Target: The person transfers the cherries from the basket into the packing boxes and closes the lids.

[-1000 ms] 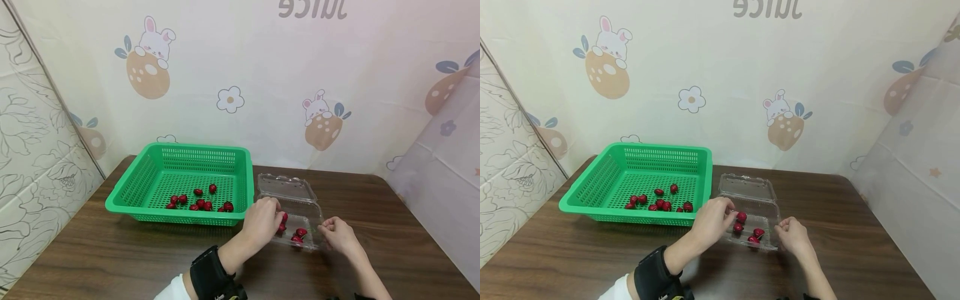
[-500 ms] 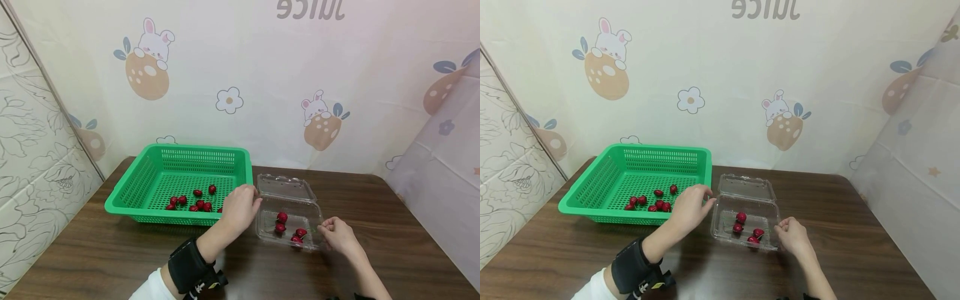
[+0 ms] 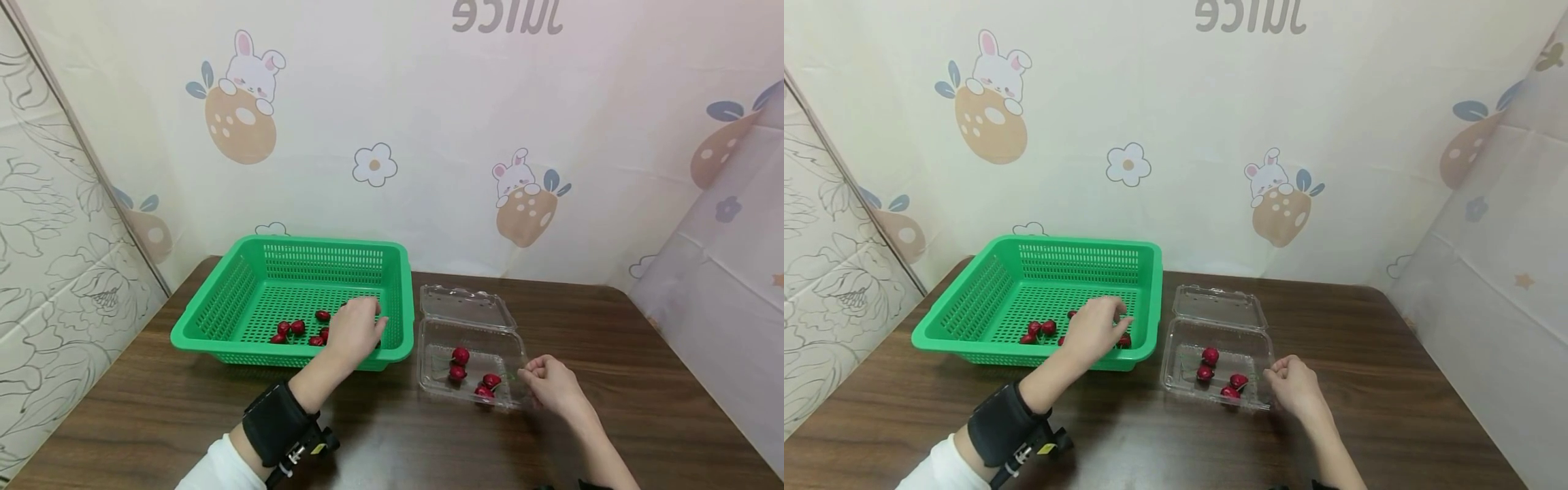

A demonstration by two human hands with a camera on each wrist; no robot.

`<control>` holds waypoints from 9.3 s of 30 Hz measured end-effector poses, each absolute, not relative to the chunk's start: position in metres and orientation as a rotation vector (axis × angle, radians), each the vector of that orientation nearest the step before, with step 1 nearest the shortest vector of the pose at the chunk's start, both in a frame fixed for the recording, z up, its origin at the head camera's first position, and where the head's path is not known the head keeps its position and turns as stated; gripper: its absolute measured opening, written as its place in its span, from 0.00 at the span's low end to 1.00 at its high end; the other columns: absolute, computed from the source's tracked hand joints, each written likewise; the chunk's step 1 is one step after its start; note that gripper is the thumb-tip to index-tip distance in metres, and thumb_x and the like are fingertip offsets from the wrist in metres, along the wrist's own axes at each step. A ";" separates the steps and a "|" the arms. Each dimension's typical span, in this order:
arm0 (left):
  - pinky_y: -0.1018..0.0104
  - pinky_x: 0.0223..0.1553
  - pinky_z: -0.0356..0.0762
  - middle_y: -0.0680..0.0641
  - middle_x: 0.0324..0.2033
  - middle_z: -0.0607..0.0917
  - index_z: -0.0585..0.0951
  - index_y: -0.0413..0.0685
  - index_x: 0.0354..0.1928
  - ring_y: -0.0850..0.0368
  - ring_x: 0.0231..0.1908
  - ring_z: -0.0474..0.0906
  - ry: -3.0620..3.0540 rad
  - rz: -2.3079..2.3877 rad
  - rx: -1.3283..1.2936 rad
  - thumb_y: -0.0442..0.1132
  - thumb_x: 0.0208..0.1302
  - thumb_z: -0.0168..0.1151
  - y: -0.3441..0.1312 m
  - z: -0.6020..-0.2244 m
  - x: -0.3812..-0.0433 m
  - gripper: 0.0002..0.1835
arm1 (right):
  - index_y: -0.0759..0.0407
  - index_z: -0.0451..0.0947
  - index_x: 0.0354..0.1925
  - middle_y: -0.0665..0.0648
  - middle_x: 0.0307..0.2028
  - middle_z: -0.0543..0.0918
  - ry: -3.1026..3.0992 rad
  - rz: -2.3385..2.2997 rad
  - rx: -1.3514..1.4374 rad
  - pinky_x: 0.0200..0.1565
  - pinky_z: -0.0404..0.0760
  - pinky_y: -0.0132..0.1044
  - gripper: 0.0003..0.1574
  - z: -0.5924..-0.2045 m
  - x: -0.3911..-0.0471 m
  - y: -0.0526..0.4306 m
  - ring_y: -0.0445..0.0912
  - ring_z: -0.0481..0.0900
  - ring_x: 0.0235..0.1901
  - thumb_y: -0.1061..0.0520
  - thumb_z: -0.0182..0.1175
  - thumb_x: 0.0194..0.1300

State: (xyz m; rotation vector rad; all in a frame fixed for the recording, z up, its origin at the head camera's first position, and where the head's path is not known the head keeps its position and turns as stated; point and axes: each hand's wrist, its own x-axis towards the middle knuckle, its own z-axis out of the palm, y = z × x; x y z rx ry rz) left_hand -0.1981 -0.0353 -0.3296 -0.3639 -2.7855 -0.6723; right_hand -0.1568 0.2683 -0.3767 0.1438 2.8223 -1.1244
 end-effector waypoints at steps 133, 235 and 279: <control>0.65 0.23 0.67 0.46 0.22 0.77 0.79 0.40 0.23 0.57 0.20 0.70 -2.774 -0.826 -0.253 0.32 0.52 0.63 -0.079 -0.322 -0.218 0.04 | 0.68 0.63 0.33 0.51 0.15 0.66 2.569 -1.684 0.217 0.15 0.64 0.30 0.18 -0.397 -0.174 0.275 0.39 0.62 0.12 0.52 0.47 0.67; 0.73 0.24 0.73 0.49 0.24 0.72 0.78 0.41 0.28 0.59 0.22 0.74 -2.713 -0.664 -0.665 0.38 0.51 0.66 0.051 -0.348 -0.163 0.08 | 0.68 0.64 0.32 0.50 0.14 0.66 2.568 -1.693 0.213 0.14 0.63 0.30 0.17 -0.396 -0.176 0.275 0.38 0.62 0.11 0.53 0.48 0.66; 0.67 0.21 0.75 0.49 0.20 0.80 0.82 0.45 0.23 0.59 0.22 0.77 -2.894 -0.270 -0.602 0.36 0.45 0.69 0.073 -0.364 -0.175 0.04 | 0.68 0.63 0.32 0.51 0.15 0.66 2.570 -1.671 0.223 0.16 0.65 0.31 0.16 -0.395 -0.174 0.274 0.39 0.63 0.13 0.54 0.46 0.67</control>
